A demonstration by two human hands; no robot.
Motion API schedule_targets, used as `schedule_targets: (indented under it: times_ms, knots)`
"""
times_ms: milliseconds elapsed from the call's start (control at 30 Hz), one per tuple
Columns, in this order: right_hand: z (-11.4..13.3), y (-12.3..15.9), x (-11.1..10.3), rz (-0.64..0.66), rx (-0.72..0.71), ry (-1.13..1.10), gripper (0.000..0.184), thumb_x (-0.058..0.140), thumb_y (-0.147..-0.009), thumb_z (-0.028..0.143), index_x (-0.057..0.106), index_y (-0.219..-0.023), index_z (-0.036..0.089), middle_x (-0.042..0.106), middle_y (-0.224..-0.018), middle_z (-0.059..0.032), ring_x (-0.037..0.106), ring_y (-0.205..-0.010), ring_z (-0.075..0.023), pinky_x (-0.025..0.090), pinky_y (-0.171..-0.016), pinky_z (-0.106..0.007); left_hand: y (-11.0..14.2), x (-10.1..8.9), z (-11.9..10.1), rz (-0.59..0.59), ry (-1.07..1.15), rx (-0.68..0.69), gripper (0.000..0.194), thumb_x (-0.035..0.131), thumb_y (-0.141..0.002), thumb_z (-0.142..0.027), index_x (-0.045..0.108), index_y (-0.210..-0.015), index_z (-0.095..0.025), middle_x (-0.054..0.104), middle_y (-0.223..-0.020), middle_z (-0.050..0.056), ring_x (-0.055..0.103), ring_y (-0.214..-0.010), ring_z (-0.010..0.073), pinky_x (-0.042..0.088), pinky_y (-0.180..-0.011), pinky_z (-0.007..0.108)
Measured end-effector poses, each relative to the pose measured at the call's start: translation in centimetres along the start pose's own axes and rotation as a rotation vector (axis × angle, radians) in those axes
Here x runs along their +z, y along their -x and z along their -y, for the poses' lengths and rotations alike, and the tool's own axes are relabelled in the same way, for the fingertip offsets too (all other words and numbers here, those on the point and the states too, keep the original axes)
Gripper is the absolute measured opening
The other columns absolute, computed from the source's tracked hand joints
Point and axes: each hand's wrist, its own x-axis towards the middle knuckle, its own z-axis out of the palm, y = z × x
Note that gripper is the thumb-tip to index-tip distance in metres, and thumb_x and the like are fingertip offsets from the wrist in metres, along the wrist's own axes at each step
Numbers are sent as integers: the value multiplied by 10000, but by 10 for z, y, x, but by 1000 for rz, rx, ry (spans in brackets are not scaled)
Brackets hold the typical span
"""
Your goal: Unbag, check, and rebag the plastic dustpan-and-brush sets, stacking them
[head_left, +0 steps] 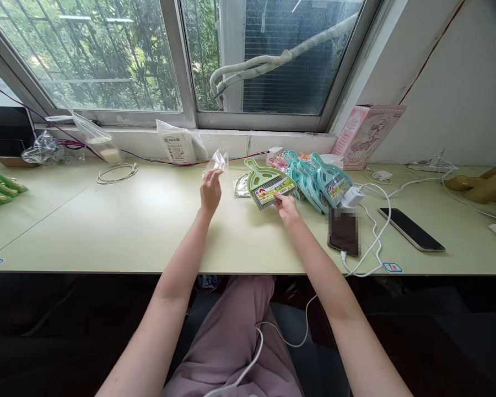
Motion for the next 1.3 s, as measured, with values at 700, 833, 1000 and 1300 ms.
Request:
schedule_targets:
  times_ms: [700, 833, 1000, 1300]
  knots:
    - [-4, 4, 3, 22, 118, 199, 228, 674, -738, -58, 575, -750, 147, 712, -684, -10, 710, -670, -144, 640, -669, -261, 0, 12, 12, 191, -156, -313, 275, 497, -868, -190, 667, -1081, -227, 703, -1109, 67, 621, -1064, 260, 460, -913, 361]
    - [0, 3, 2, 32, 114, 277, 227, 685, -723, -70, 598, -761, 135, 711, -679, -9, 689, -616, -129, 624, -604, -235, 7, 16, 8, 277, -313, -176, 423, 615, -823, -225, 603, -1243, -183, 598, -1288, 145, 498, -1236, 332, 351, -1072, 443]
    - [1, 6, 4, 49, 136, 324, 216, 676, -716, -84, 625, -771, 119, 715, -665, -23, 687, -593, -137, 616, -597, -236, 7, 14, 12, 380, -368, -282, 355, 369, -942, -148, 689, -1098, -155, 666, -1114, 174, 564, -1127, 328, 440, -933, 427]
    - [-2, 13, 10, 144, 183, 249, 190, 645, -743, -80, 662, -793, 102, 738, -701, -39, 702, -612, -137, 613, -622, -229, 12, 20, -7, 282, -213, -44, 407, 320, -1008, -218, 632, -1270, -223, 672, -1192, 118, 554, -1156, 273, 480, -867, 351]
